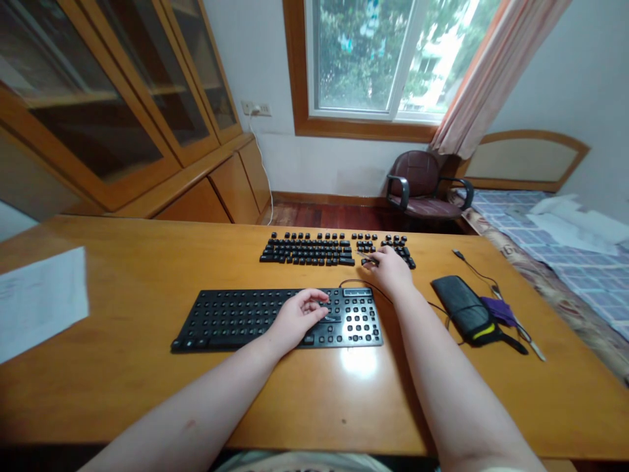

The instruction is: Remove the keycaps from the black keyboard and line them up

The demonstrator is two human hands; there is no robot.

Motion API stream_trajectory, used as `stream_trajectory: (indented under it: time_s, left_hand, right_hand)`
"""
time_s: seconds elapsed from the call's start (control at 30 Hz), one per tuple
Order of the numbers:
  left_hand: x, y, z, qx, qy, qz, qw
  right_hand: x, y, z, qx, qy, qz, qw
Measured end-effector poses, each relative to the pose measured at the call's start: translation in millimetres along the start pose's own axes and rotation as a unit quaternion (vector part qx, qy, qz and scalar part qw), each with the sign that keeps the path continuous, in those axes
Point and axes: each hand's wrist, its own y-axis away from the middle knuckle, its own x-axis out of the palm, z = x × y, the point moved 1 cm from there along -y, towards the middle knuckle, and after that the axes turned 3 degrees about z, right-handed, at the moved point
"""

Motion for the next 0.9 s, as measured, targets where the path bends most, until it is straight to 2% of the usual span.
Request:
stream_trajectory:
  time_s: [0.13, 0.27, 0.6, 0.73, 0.9]
  left_hand:
    - [-0.4, -0.2, 1.2, -0.001, 0.005, -0.001, 1.000]
    - [-0.7, -0.1, 1.2, -0.001, 0.011, -0.004, 1.000]
    - [-0.5, -0.8, -1.2, -0.004, 0.011, -0.004, 1.000]
    - [-0.5, -0.9, 0.1, -0.003, 0.013, -0.005, 1.000]
    - [-1.3, -0.6, 0.9, -0.002, 0.009, 0.001, 1.000]
  right_hand:
    - [23.4, -5.1, -1.5, -0.019, 0.030, -0.004, 0.999]
    - [31.3, -3.8, -6.1, -0.038, 0.030, -0.008, 0.999]
    - [36.1, -5.0, -15.2, -0.022, -0.008, 0.011, 1.000]
    - [34.1, -4.4, -13.7, -0.016, -0.017, 0.025, 0.999]
    - [27.3, -3.6, -19.9, -0.015, -0.035, 0.011, 0.999]
